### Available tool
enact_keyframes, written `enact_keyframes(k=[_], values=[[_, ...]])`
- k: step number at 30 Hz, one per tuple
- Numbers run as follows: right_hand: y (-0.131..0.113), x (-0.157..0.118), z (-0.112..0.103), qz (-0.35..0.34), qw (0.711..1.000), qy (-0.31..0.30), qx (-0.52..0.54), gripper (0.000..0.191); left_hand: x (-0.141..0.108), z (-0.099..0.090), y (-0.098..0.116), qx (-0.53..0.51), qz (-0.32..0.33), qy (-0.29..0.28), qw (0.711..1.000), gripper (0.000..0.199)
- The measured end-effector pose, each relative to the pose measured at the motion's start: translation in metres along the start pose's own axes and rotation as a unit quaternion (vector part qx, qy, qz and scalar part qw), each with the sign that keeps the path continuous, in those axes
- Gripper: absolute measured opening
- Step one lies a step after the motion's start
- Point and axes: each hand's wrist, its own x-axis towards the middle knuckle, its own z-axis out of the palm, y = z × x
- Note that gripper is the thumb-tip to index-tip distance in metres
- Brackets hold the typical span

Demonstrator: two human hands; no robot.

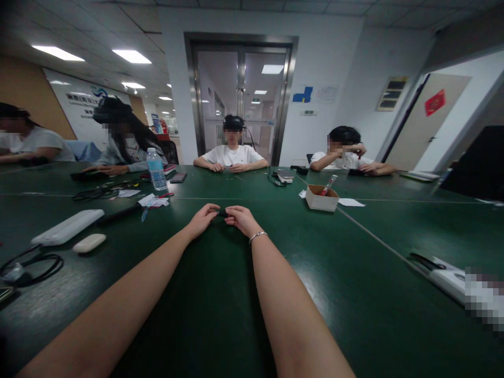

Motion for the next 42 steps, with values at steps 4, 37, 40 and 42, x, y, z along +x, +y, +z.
enact_keyframes(k=[4,37,40,42], values=[[-0.0003,-0.0005,0.0002,0.001,1.0,-0.006,-0.004,0.009,-0.0018,0.0003,0.0041,0.005,0.005,-0.018,1.0,0.024],[-0.0011,-0.0008,0.0005,0.003,1.0,-0.012,-0.001,0.01,-0.0014,-0.0017,0.0032,0.026,0.01,-0.026,0.999,0.024],[-0.0003,0.0,-0.0001,0.002,1.0,-0.011,0.0,0.01,-0.0018,-0.0021,0.0045,0.03,0.011,-0.016,0.999,0.023],[0.0001,0.0005,-0.0007,0.002,1.0,-0.013,-0.001,0.01,-0.0021,-0.0023,0.0053,0.034,0.022,-0.013,0.999,0.022]])
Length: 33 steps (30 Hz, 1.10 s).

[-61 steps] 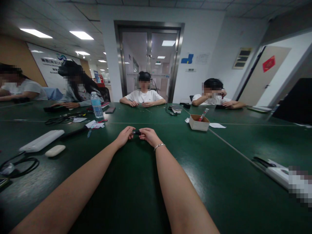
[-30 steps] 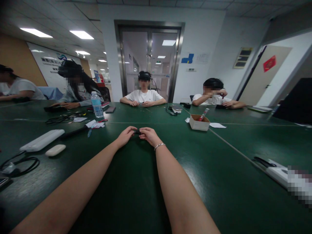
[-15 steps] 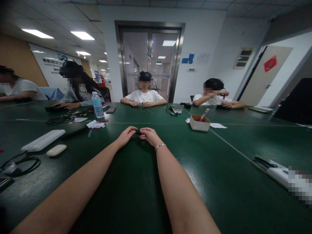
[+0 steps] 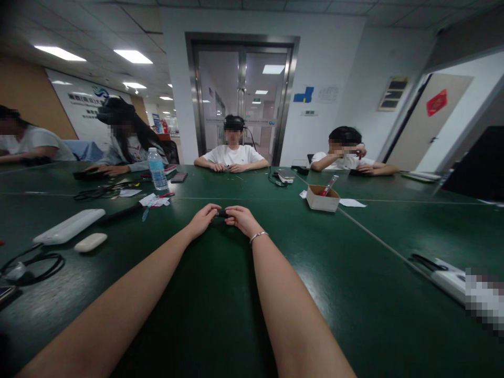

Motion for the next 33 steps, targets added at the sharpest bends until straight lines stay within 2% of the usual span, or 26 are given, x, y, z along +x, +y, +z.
enact_keyframes(k=[8,12,15,19,20,23,25,29,33], values=[[0.001,0.002,-0.001,0.003,1.0,0.016,-0.015,0.003,-0.001,0.0,0.003,-0.013,0.014,0.0,1.0,0.023],[0.002,0.003,0.003,0.008,0.996,0.045,-0.082,0.015,-0.001,0.001,0.003,-0.011,0.031,-0.002,0.999,0.023],[0.001,0.001,0.004,0.004,0.995,0.038,-0.087,0.006,0.0,0.001,0.0,-0.008,0.032,0.0,0.999,0.023],[-0.004,-0.004,0.0,-0.001,0.999,-0.01,-0.031,0.046,0.001,0.002,-0.002,0.012,0.032,0.012,0.999,0.022],[-0.005,-0.005,-0.001,0.014,0.999,-0.021,-0.032,0.047,0.001,0.002,-0.003,0.016,0.031,0.012,0.999,0.023],[-0.007,-0.005,-0.003,0.067,0.994,-0.039,-0.074,0.032,0.001,0.002,-0.003,0.019,0.032,0.011,0.999,0.023],[-0.007,-0.005,-0.003,0.065,0.992,-0.039,-0.103,0.03,0.001,0.002,-0.004,0.019,0.037,0.016,0.999,0.022],[-0.009,-0.006,-0.001,0.048,0.992,-0.056,-0.098,0.052,0.002,0.002,-0.005,0.009,0.039,0.022,0.999,0.021],[-0.009,-0.006,0.001,0.081,0.989,-0.045,-0.115,0.024,0.001,0.003,-0.004,0.004,0.041,0.013,0.999,0.022]])
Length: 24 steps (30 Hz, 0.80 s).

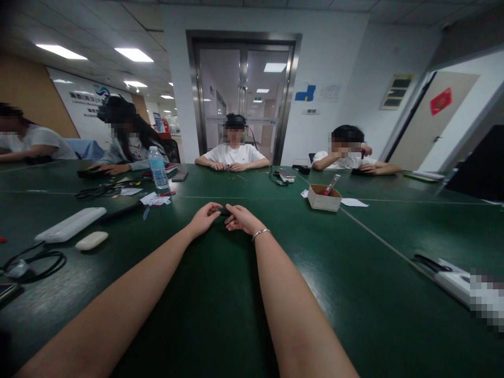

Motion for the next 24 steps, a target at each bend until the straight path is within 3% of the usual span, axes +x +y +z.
enact_keyframes(k=[3,6,12,16,18,21,24], values=[[-0.0006,-0.0006,0.0009,-0.016,1.0,0.008,-0.004,0.021,-0.0004,-0.0002,0.0,0.0,0.001,0.001,1.0,0.022],[-0.0007,-0.0014,0.0001,-0.028,0.999,-0.007,0.028,0.036,-0.0005,-0.0004,-0.0005,-0.001,0.002,0.0,1.0,0.022],[-0.001,0.0007,0.0025,-0.006,0.999,0.028,-0.04,0.028,-0.0003,-0.0008,0.0016,-0.008,0.0,0.002,1.0,0.022],[-0.0029,-0.0018,0.0014,-0.028,0.999,-0.021,-0.008,0.06,-0.0001,-0.001,0.0031,-0.024,-0.012,0.012,1.0,0.022],[-0.0026,-0.0015,0.0,-0.011,1.0,-0.027,0.007,0.052,-0.0001,-0.0006,0.0032,-0.029,-0.011,0.006,1.0,0.021],[-0.0005,0.0009,-0.0011,0.002,1.0,0.01,0.002,0.031,-0.0002,-0.0003,0.0035,-0.028,-0.009,0.005,1.0,0.021],[0.001,0.0014,-0.002,-0.042,0.999,0.015,0.008,0.05,-0.0004,-0.0009,0.0043,-0.024,-0.013,0.007,1.0,0.021]])
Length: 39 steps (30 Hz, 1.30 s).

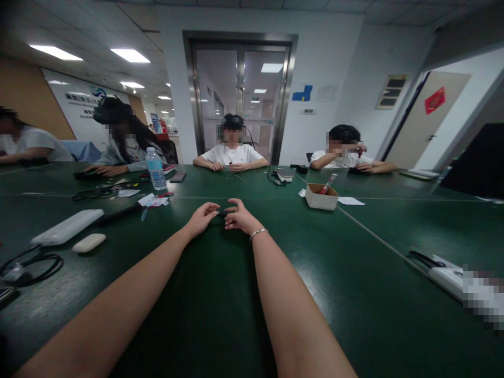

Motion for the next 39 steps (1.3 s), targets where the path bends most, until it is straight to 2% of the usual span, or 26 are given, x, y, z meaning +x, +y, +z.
enact_keyframes(k=[2,7,8,11,12,16,20,25,33,39], values=[[-0.0002,-0.0007,-0.0005,-0.013,1.0,-0.012,0.014,0.064,0.0001,-0.0002,0.0003,0.001,-0.001,0.0,1.0,0.022],[-0.001,-0.0002,0.0005,0.048,0.999,-0.024,-0.004,0.028,0.0009,0.0002,-0.0003,-0.003,0.004,0.003,1.0,0.021],[-0.0009,0.0,0.0006,0.041,0.999,-0.024,-0.008,0.028,0.0009,0.0003,-0.0003,-0.004,0.003,0.003,1.0,0.021],[-0.0002,0.0004,-0.0001,0.008,0.999,-0.034,-0.003,0.05,0.0008,0.0002,-0.0001,-0.007,-0.001,0.003,1.0,0.021],[0.0002,0.0006,-0.0005,0.008,0.999,-0.039,0.0,0.051,0.0007,0.0001,0.0001,-0.009,0.0,0.005,1.0,0.021],[0.0015,0.0016,-0.001,0.031,0.999,-0.041,-0.012,0.028,0.0006,0.0,0.0004,-0.015,0.001,0.015,1.0,0.02],[0.0005,0.0007,0.0002,-0.001,1.0,-0.025,-0.016,0.045,0.001,0.0002,-0.0001,-0.017,-0.006,0.009,1.0,0.021],[-0.0002,0.001,0.0006,0.034,0.999,-0.028,-0.026,0.022,0.0001,0.0,0.0018,-0.022,-0.008,0.012,1.0,0.02],[0.0004,-0.0008,-0.0012,0.016,0.999,-0.048,-0.002,0.018,-0.0011,-0.0005,0.0005,-0.009,-0.025,-0.007,1.0,0.02],[-0.002,-0.0037,-0.0008,0.012,0.998,-0.065,0.0,0.015,-0.0027,-0.0021,0.0044,-0.037,-0.051,-0.031,0.998,0.032]])
